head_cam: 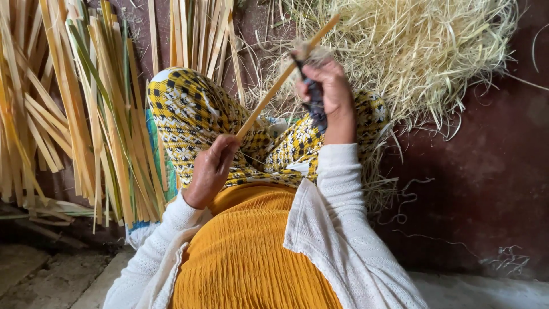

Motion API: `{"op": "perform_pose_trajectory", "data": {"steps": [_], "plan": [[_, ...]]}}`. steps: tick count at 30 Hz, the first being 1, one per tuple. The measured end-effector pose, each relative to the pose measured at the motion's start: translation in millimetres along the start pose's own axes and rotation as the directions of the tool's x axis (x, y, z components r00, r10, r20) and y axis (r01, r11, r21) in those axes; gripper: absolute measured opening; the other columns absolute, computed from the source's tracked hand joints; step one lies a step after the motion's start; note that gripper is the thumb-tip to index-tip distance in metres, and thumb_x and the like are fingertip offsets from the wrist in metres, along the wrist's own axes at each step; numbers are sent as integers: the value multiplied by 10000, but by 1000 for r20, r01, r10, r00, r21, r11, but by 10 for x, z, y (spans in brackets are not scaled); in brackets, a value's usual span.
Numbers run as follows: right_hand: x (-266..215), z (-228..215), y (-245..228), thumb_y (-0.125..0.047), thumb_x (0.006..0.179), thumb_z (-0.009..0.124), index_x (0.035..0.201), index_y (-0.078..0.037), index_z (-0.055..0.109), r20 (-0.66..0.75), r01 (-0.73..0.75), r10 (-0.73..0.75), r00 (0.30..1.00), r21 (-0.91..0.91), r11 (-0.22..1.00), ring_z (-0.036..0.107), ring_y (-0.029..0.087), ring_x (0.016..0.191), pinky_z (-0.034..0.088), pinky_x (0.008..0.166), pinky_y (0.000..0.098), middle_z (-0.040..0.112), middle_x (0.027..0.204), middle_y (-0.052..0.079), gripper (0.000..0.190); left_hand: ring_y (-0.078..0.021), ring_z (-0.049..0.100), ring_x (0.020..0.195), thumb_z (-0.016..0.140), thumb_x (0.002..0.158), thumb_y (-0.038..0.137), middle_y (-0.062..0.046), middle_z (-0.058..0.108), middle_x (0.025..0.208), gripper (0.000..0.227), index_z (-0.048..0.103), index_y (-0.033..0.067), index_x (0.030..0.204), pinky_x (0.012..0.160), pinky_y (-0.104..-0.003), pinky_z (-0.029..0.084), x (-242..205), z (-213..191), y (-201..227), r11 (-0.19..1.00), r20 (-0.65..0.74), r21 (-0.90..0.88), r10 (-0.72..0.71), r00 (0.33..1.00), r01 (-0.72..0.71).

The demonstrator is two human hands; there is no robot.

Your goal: A person is sitting on the floor, using a small knife to shave thin strips from a long piece of bamboo or wood.

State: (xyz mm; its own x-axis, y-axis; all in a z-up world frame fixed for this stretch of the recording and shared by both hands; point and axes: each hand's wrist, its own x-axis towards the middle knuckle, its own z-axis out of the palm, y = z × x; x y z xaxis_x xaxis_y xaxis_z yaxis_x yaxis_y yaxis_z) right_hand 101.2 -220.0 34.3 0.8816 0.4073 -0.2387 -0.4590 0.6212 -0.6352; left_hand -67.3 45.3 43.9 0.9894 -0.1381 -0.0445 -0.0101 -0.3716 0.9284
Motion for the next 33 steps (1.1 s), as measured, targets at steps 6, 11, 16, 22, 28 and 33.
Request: {"op": "perform_pose_trajectory", "data": {"steps": [6,11,16,22,28,33], "plan": [[48,-124,-87,36,960,586,1185,-82,692,39,12,-10,999,-52,999,552,125,578,453,458,232,591,1351,156,275,-108,529,462,597,922,-31,-52,678,717,184,600,55,1086,388,-250,385,-115,-27,-59,998,-18,47,35,999,-35],[11,-213,-326,-5,912,672,1241,-29,627,-52,50,-52,997,-37,998,598,166,588,475,449,261,684,1217,176,333,-97,547,450,569,937,-29,-88,722,814,149,611,33,1066,356,-224,438,-212,-57,-240,999,23,19,42,999,-42],[-31,-827,-744,-39,848,739,1206,-16,643,-390,272,-288,874,-97,957,497,54,514,428,479,186,705,964,55,372,-122,591,490,571,961,66,-77,721,843,145,613,84,1099,388,-258,522,-465,-232,-419,989,-2,109,-99,995,98],[-121,-497,-549,-47,1054,471,1470,-113,493,-209,260,-300,931,-196,945,566,72,609,480,512,200,700,1189,102,423,-57,377,546,482,988,416,81,394,624,459,645,100,1278,509,-202,336,-146,-429,-344,645,320,-627,-297,900,436],[-74,-625,-400,-35,965,572,828,-142,386,-285,117,-166,944,-181,977,649,149,605,473,456,216,656,1287,215,255,-135,610,753,512,1025,250,-82,636,889,231,644,99,1138,696,-270,517,420,-903,251,454,-13,-889,-161,987,62],[-99,-523,-260,-44,967,580,875,-147,391,-274,71,-112,955,-153,986,646,144,596,482,449,211,648,1282,219,234,-116,538,862,601,1043,172,-26,619,1031,46,587,178,1087,807,-258,428,1081,-930,193,599,-755,-501,50,654,-625]]}}
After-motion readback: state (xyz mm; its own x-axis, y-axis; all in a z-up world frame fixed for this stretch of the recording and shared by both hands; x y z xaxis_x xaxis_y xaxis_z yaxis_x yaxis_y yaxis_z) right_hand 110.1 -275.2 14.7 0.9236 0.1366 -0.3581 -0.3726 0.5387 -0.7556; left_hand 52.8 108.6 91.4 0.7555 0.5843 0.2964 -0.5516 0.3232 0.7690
